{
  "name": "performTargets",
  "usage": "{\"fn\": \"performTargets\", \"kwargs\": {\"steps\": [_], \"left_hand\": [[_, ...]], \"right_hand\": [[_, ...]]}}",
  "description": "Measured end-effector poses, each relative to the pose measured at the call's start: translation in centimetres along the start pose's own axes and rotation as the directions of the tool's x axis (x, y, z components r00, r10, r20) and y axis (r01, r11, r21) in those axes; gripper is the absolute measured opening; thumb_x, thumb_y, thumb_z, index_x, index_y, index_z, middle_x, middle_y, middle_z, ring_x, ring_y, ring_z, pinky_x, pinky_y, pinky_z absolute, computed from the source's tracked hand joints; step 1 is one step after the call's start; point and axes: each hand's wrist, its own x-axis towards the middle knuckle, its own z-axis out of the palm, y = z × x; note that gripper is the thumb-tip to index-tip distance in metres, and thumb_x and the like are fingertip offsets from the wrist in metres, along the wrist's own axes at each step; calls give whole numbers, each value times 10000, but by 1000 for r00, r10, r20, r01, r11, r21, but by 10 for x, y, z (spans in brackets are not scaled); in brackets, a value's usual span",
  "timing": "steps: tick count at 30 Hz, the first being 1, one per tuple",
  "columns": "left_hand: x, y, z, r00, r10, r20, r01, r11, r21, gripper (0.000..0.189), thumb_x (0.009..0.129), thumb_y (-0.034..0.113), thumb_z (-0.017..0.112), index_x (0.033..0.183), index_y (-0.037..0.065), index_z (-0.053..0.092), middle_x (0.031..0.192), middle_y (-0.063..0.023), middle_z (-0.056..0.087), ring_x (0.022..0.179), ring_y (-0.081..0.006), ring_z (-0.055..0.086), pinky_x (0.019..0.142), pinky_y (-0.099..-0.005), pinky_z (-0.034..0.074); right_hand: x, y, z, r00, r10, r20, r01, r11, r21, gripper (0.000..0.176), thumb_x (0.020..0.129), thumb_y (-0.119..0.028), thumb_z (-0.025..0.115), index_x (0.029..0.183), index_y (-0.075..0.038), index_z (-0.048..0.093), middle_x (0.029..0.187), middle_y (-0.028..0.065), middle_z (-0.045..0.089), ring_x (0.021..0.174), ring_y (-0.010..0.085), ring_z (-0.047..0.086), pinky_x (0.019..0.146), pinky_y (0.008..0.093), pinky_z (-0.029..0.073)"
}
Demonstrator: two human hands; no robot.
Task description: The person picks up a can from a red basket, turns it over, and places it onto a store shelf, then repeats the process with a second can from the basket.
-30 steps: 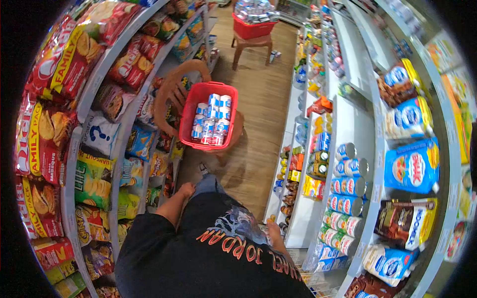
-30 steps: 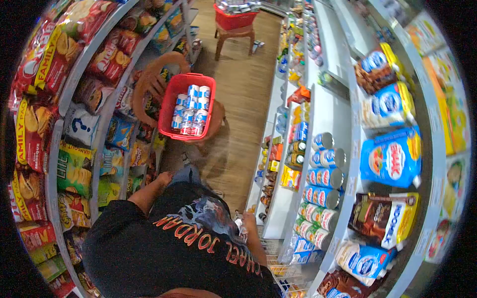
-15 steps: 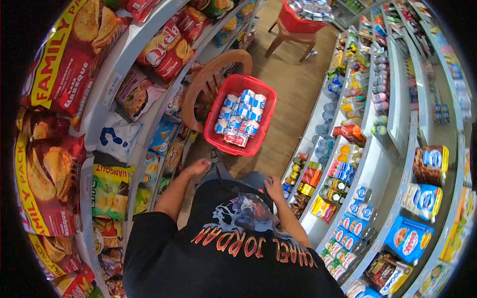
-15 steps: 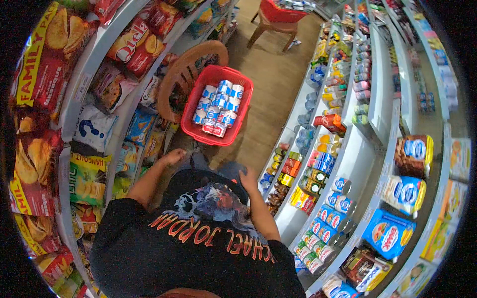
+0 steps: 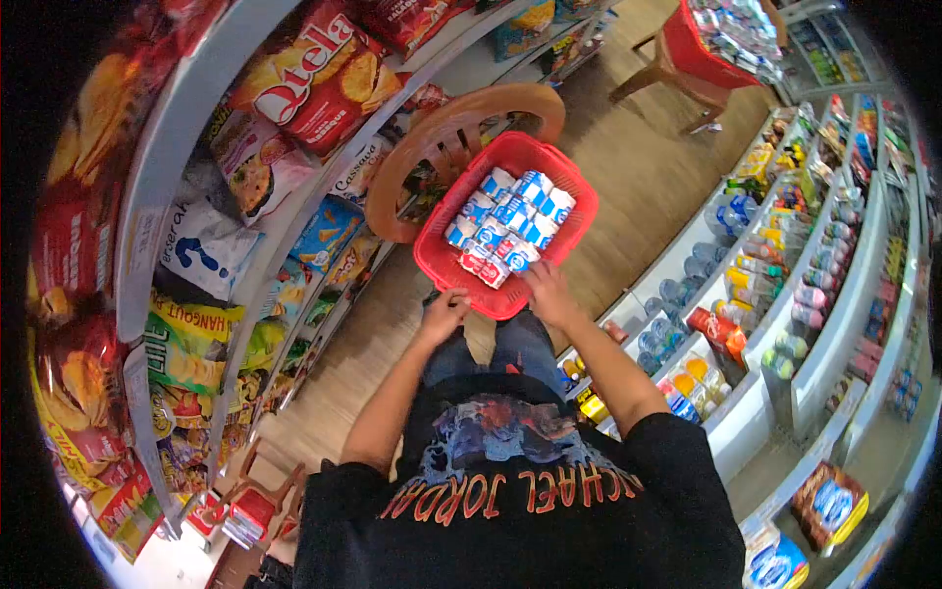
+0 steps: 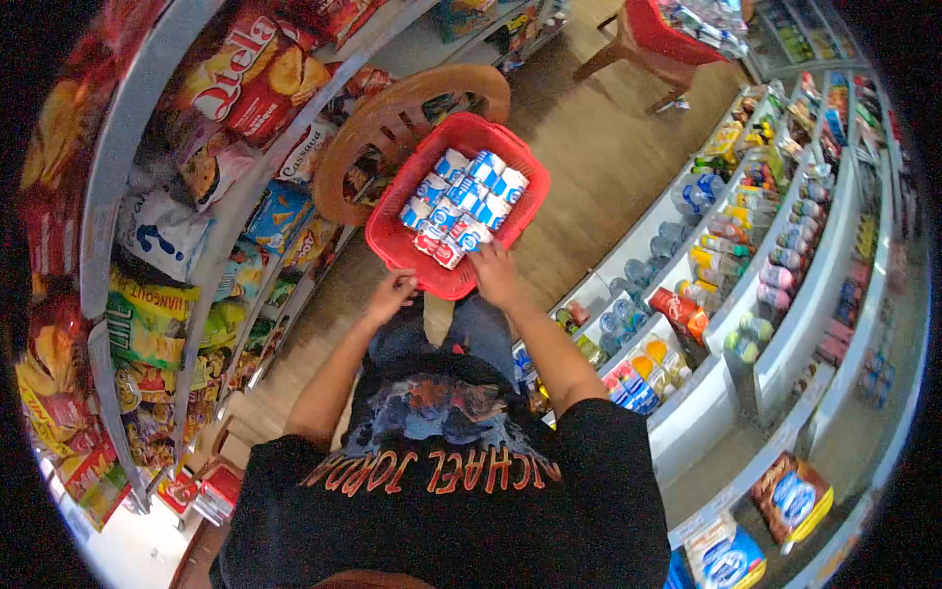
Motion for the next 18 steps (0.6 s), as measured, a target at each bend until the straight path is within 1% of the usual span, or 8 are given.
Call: {"fn": "performTargets", "kwargs": {"steps": [3,4,5,6,11,13,14,18], "left_hand": [[4,26,42,976,192,-107,-164,960,226,499,910,264,687,1312,9,539,1163,-172,654,1001,-261,662,867,-362,531],[13,26,54,977,179,-119,-150,964,222,499,910,264,687,1312,9,539,1163,-172,654,1001,-261,662,867,-362,531],[24,26,62,931,336,-139,-284,910,301,531,881,244,707,1315,-4,529,1221,-202,618,1083,-300,625,920,-391,508],[35,25,69,862,487,-140,-406,830,383,564,853,225,727,1318,-16,520,1279,-233,582,1166,-340,589,974,-420,485],[99,-1,90,842,531,-91,-399,728,557,689,794,215,752,1368,-24,457,1306,-253,523,1227,-421,504,1050,-491,417],[121,-11,91,955,296,32,-254,755,604,796,769,233,775,1416,-16,383,1330,-246,493,1228,-425,494,1048,-489,420],[132,-16,97,965,261,10,-212,761,613,887,733,237,799,1447,2,326,1365,-239,462,1240,-428,481,1042,-494,422],[147,-19,104,958,287,6,-239,786,571,913,716,268,820,1445,18,330,1379,-234,455,1249,-432,478,1043,-498,420]], "right_hand": [[28,39,13,981,-117,156,137,982,-127,431,794,-103,643,1224,-99,617,1366,122,515,1338,400,385,1055,563,351],[39,45,9,963,-134,235,193,948,-253,478,795,-114,652,1270,-116,596,1417,114,479,1376,413,336,1061,591,339],[48,52,11,941,-137,309,251,895,-369,527,796,-124,661,1316,-133,575,1468,106,444,1414,426,288,1067,619,326],[56,57,15,934,-159,319,286,870,-401,435,864,-173,614,1299,-152,602,1458,71,474,1440,379,281,1098,635,274],[93,61,35,871,-208,446,403,822,-403,415,912,-196,571,1324,-159,599,1492,45,450,1463,363,250,1142,626,221],[107,61,44,800,-184,571,494,742,-454,386,927,-207,558,1306,-169,621,1497,39,447,1470,354,239,1157,607,199],[111,60,47,782,-175,598,520,711,-473,366,940,-213,546,1292,-176,638,1502,21,443,1483,341,206,1167,592,187],[122,66,55,782,-187,594,526,710,-468,358,949,-223,532,1286,-179,646,1509,0,435,1495,337,172,1168,585,193]]}}
